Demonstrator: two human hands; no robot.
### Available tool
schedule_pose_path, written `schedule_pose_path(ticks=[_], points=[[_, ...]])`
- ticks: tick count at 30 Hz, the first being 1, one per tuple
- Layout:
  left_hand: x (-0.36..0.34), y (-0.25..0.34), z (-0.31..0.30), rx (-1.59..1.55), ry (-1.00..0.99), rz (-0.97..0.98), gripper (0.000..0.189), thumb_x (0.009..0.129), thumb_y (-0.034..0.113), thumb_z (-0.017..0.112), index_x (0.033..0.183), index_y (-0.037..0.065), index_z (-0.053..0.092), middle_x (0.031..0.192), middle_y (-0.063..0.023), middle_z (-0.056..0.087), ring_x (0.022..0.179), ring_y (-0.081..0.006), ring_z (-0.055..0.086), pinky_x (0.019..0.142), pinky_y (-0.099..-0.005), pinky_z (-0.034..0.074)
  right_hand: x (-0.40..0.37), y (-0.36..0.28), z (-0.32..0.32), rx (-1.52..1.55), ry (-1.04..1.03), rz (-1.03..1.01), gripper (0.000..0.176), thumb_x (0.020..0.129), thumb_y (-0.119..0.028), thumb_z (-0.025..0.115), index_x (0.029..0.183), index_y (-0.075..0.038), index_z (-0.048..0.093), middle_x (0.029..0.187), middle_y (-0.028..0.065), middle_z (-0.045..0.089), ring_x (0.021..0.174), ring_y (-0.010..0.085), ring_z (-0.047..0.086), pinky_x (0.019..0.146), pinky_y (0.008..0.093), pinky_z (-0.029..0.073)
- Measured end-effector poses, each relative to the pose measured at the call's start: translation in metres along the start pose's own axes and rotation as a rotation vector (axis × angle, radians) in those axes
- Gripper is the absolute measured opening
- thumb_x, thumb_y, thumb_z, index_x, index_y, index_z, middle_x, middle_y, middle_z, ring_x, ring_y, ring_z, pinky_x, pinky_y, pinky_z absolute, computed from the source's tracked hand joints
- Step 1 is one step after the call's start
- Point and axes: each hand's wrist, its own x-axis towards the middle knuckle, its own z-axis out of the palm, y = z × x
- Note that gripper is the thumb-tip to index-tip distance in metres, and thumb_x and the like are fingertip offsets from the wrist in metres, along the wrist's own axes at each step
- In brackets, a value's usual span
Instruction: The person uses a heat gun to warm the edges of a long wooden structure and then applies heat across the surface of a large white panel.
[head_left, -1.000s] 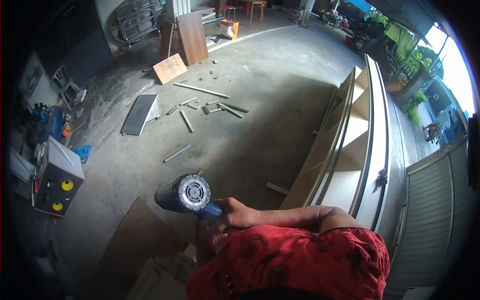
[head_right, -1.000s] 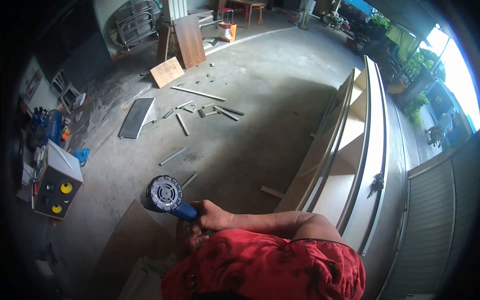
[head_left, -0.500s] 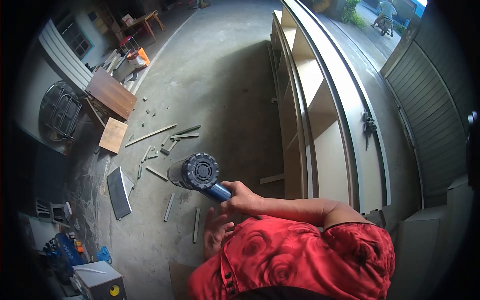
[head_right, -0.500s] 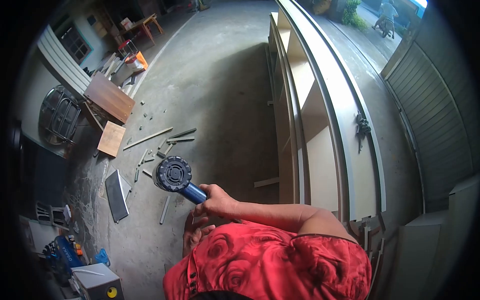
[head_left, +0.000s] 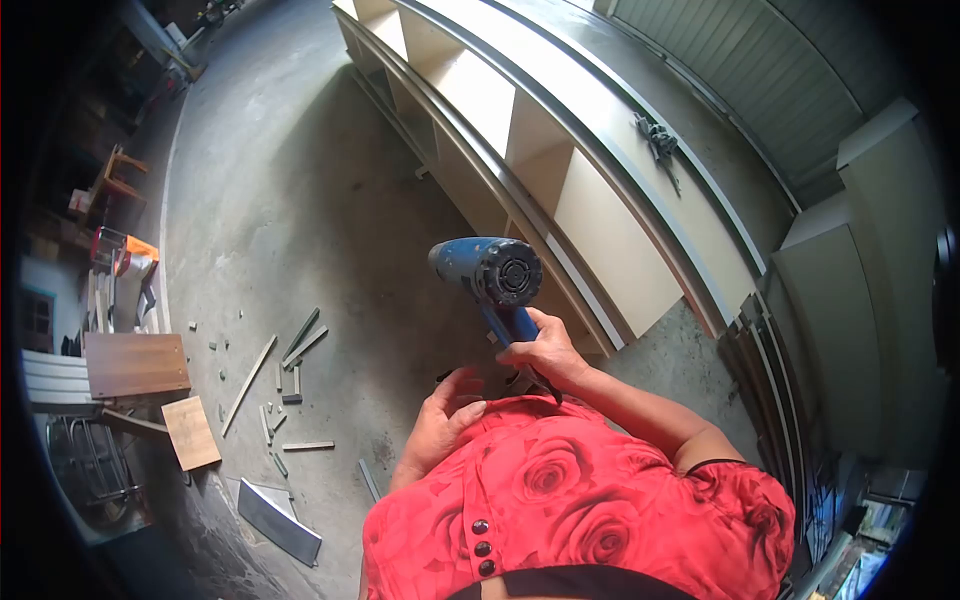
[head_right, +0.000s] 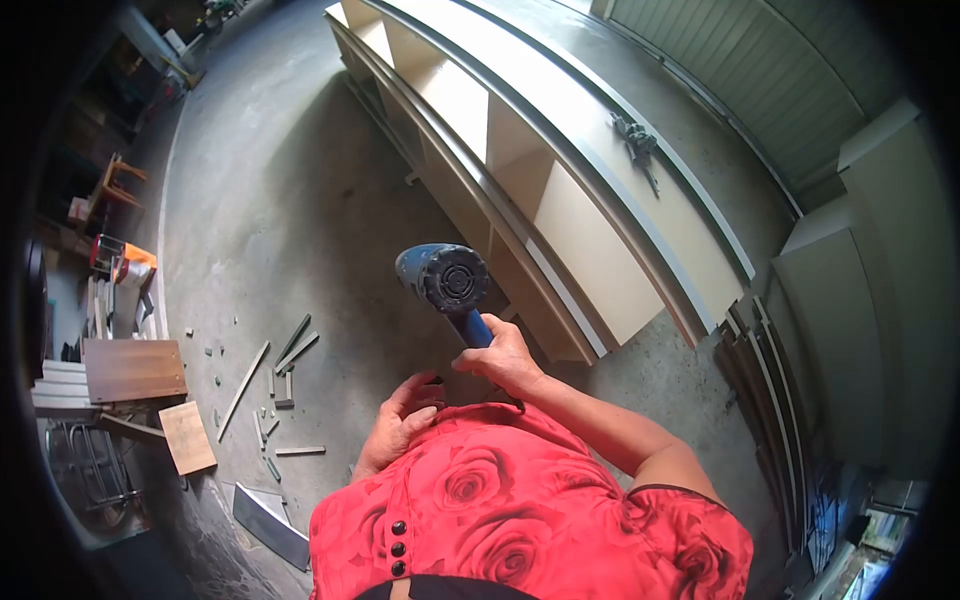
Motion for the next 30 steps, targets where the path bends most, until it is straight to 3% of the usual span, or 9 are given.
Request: schedule_pose_path(ticks=[6, 10, 12, 19, 30], points=[[0.02, 0.021, -0.055, 0.189, -0.222, -0.136, 0.057, 0.082, 0.018, 0.065, 0.133, 0.008, 0.042, 0.122, -0.0129, 0.051, 0.109, -0.0209, 0.052, 0.093, -0.033, 0.044, -0.011, 0.036, 0.011, 0.197, 0.403, 0.004, 0.036, 0.06, -0.002, 0.073, 0.093, -0.001, 0.057, 0.069, 0.0034, 0.058, 0.055, 0.011, 0.054, 0.049, 0.0254, 0.044], [0.03, 0.02, -0.059, 0.231, -0.356, -0.316, 0.055, 0.083, 0.015, 0.065, 0.133, 0.01, 0.041, 0.123, -0.0125, 0.048, 0.108, -0.0202, 0.052, 0.091, -0.0327, 0.044, -0.028, 0.069, 0.006, 0.305, 0.686, 0.081, 0.034, 0.06, -0.005, 0.073, 0.088, -0.001, 0.056, 0.069, 0.0041, 0.058, 0.052, 0.0109, 0.054, 0.048, 0.0248, 0.046], [0.036, 0.006, -0.06, 0.261, -0.401, -0.315, 0.056, 0.083, 0.019, 0.066, 0.132, 0.009, 0.042, 0.122, -0.0127, 0.05, 0.107, -0.0197, 0.053, 0.088, -0.0323, 0.046, -0.036, 0.084, -0.001, 0.319, 0.818, 0.112, 0.03, 0.063, -0.007, 0.072, 0.087, 0.0, 0.056, 0.068, 0.0038, 0.058, 0.05, 0.0102, 0.056, 0.048, 0.023, 0.049], [0.049, -0.015, -0.053, 0.313, -0.446, -0.337, 0.06, 0.081, 0.025, 0.069, 0.131, 0.008, 0.042, 0.121, -0.0121, 0.052, 0.102, -0.0176, 0.054, 0.084, -0.0311, 0.047, -0.053, 0.134, -0.043, 0.337, 1.047, 0.193, 0.029, 0.062, -0.007, 0.071, 0.086, 0.0, 0.056, 0.069, 0.0041, 0.058, 0.049, 0.0111, 0.054, 0.047, 0.0233, 0.046], [0.071, -0.059, -0.045, 0.378, -0.49, -0.332, 0.057, 0.082, 0.021, 0.068, 0.131, 0.007, 0.042, 0.119, -0.0119, 0.053, 0.105, -0.0176, 0.052, 0.087, -0.0317, 0.045, -0.045, 0.185, -0.102, 0.38, 1.155, 0.135, 0.02, 0.066, -0.002, 0.069, 0.077, -0.001, 0.053, 0.059, 0.0057, 0.056, 0.044, 0.0154, 0.054, 0.044, 0.0264, 0.047]])
